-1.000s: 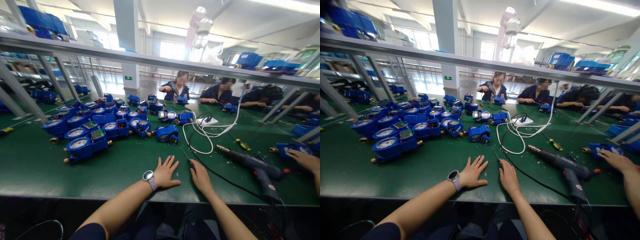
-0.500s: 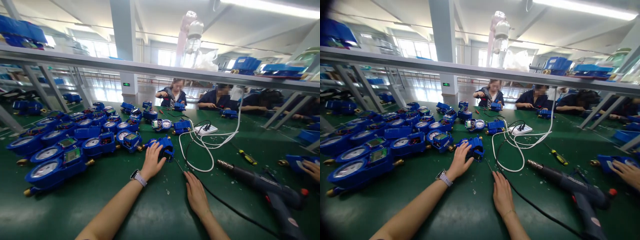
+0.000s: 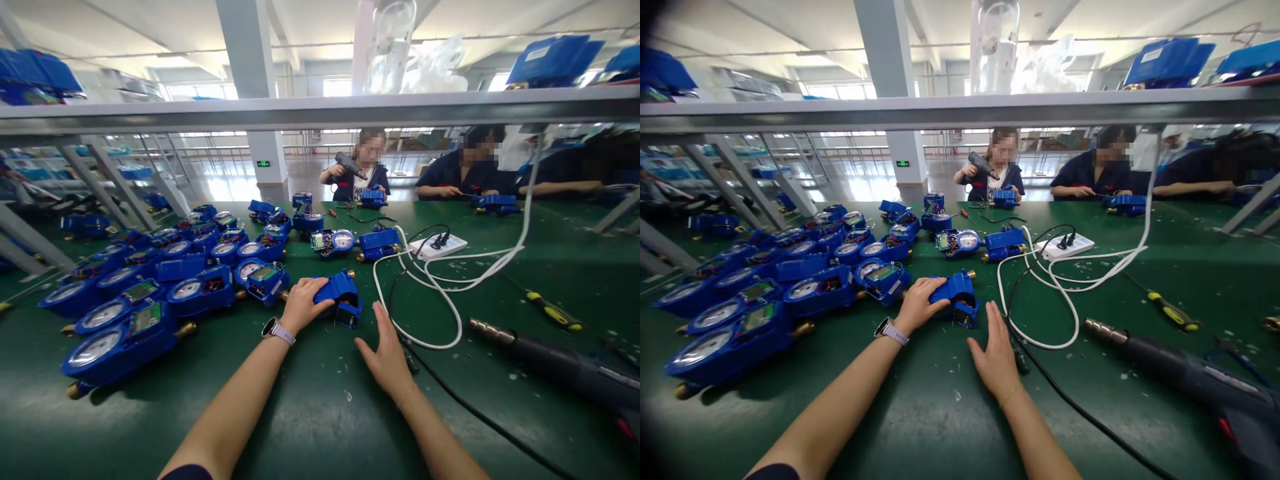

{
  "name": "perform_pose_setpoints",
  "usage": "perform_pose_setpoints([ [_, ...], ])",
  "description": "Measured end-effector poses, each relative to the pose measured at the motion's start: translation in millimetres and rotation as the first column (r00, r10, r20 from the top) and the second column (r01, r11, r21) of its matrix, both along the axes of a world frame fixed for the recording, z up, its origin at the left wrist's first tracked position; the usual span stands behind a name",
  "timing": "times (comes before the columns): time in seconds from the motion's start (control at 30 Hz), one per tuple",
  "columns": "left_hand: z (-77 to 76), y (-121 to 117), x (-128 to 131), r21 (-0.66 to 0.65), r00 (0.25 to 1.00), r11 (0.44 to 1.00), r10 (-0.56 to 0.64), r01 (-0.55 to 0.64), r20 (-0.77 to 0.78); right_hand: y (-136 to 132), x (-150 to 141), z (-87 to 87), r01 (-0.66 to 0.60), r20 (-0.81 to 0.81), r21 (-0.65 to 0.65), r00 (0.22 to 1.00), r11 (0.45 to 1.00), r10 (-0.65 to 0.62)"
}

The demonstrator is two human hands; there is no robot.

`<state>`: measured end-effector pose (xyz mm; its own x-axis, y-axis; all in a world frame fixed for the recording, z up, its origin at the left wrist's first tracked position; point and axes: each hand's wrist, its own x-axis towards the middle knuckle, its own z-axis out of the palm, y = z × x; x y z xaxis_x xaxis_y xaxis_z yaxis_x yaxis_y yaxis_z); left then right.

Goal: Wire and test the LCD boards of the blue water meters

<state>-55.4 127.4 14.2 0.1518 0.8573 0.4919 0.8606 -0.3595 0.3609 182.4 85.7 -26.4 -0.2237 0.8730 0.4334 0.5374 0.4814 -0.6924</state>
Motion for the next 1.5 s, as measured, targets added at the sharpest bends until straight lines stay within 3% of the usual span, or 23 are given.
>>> perform_pose_setpoints([
  [0.17,-1.1,-18,0,0.033,0.999,0.998,-0.046,0.047,-0.010,24,-19,-7.4,-0.061,-0.092,-0.177,0.995,0.982,0.045],
  [0.33,-3.9,-49,-4,0.054,0.999,0.997,-0.045,0.046,-0.014,-1,-12,-2.5,-0.120,-0.213,-0.322,0.976,0.939,0.052],
  [0.57,-15.2,-95,-19,-0.026,0.997,0.999,-0.031,0.032,0.065,-33,-14,11.3,-0.337,-0.430,-0.563,0.899,0.755,0.081],
  [0.67,-20.2,-109,-22,-0.040,0.992,0.999,0.038,-0.033,0.122,-37,-19,12.0,-0.364,-0.471,-0.593,0.880,0.718,0.057],
  [0.8,-14.1,-124,-21,0.147,0.978,0.981,0.101,-0.128,0.181,-39,-21,13.0,-0.373,-0.510,-0.611,0.860,0.698,0.014],
  [0.87,-8.0,-129,-21,0.257,0.978,0.964,0.016,-0.071,0.210,-40,-21,14.3,-0.372,-0.522,-0.622,0.853,0.689,-0.010],
  [0.93,-3.8,-132,-19,0.283,0.964,0.957,-0.132,0.063,0.232,-42,-22,15.9,-0.371,-0.533,-0.633,0.846,0.679,-0.034],
  [1.03,-3.9,-135,-13,0.125,0.933,0.964,-0.258,0.233,0.251,-45,-25,18.4,-0.369,-0.548,-0.651,0.833,0.663,-0.074],
  [1.13,-7.4,-137,-3,-0.122,0.945,0.962,-0.206,0.242,0.252,-47,-27,20.7,-0.370,-0.565,-0.670,0.817,0.643,-0.118],
  [1.23,-8.3,-138,4,-0.296,0.945,0.926,-0.143,0.232,0.293,-48,-25,22.4,-0.379,-0.576,-0.677,0.807,0.631,-0.133],
  [1.37,-5.1,-139,8,-0.382,0.928,0.889,-0.112,0.254,0.355,-48,-22,23.4,-0.387,-0.578,-0.678,0.805,0.625,-0.129],
  [1.5,-2.9,-140,6,-0.382,0.922,0.875,-0.159,0.297,0.353,-48,-22,23.4,-0.391,-0.578,-0.671,0.808,0.630,-0.114],
])
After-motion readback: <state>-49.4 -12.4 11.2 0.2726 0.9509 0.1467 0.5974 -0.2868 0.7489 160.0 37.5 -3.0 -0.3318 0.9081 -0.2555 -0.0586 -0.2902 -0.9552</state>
